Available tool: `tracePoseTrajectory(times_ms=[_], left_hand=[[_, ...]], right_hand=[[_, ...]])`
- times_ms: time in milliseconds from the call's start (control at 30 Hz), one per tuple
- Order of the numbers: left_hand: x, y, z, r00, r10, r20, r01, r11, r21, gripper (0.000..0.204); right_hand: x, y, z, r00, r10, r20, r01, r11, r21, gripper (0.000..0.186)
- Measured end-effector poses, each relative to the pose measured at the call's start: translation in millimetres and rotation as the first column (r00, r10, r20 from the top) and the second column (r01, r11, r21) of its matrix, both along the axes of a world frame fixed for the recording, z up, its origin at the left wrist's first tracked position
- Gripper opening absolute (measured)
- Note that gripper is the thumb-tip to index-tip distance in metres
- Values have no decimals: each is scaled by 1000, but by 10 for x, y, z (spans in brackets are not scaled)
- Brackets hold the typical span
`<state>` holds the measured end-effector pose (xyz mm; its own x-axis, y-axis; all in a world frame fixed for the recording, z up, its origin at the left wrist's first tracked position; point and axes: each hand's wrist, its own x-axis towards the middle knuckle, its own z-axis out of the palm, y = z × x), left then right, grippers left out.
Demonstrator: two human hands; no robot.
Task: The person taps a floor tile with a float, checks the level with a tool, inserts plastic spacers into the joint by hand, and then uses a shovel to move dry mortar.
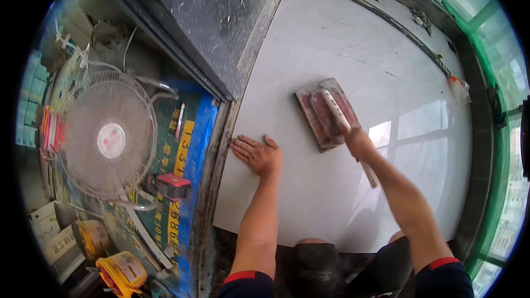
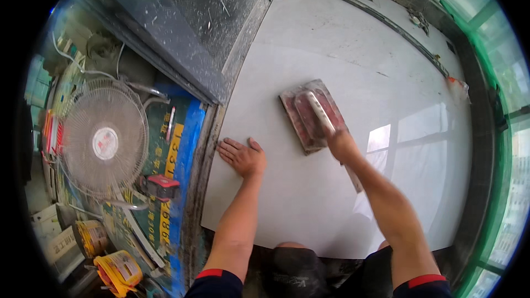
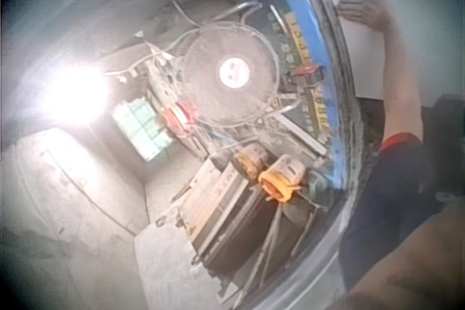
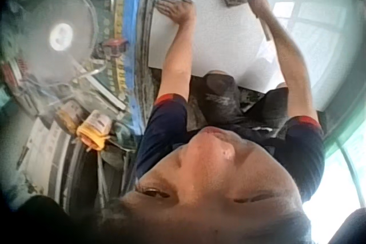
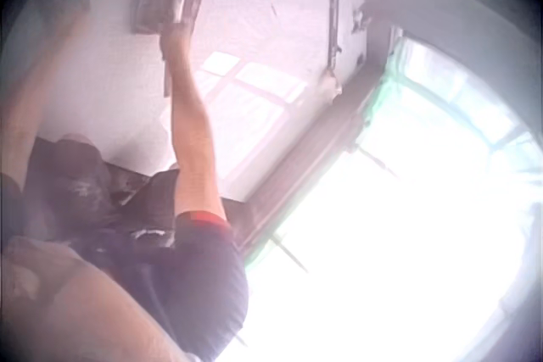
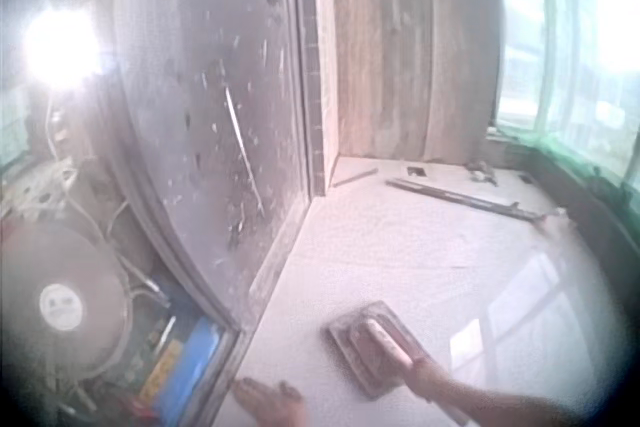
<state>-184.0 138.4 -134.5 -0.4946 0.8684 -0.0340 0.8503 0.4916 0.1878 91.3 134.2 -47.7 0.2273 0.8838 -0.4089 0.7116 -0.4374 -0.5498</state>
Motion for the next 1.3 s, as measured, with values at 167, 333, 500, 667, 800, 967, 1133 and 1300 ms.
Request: tracePoseTrajectory(times_ms=[167, 333, 500, 667, 800, 967, 1133, 1300], left_hand=[[-328, -59, -87, 998, 32, -62, -28, 997, 78, 83], [-237, -66, -43, 998, 22, -58, -20, 999, 29, 82], [-53, -9, -50, 1000, -24, -4, 24, 994, 103, 80], [-303, -122, -109, 999, 6, -54, -2, 997, 73, 79], [-180, -58, -69, 999, -18, -44, 21, 997, 69, 79], [-146, -148, -160, 998, -32, -55, 39, 989, 142, 79], [-178, -9, -127, 993, -116, 36, 105, 968, 226, 79], [-940, -1157, -128, 959, -280, 51, 263, 939, 222, 81]], right_hand=[[-516, 463, 1203, 962, -7, -274, 13, 1000, 17, 53], [-399, -164, 591, 998, 54, -15, -38, 858, 512, 56], [-369, 477, 624, 964, -102, -245, 44, 972, -232, 57], [-644, 216, 1377, 982, 105, -156, -61, 962, 265, 61], [-79, -177, 569, 983, 111, 146, -155, 931, 332, 72], [248, -105, -139, 984, -65, 168, 91, 985, -146, 80], [421, -218, -408, 982, -98, 160, 101, 995, -9, 77], [387, -1359, -630, 964, 133, 230, -92, 979, -180, 79]])
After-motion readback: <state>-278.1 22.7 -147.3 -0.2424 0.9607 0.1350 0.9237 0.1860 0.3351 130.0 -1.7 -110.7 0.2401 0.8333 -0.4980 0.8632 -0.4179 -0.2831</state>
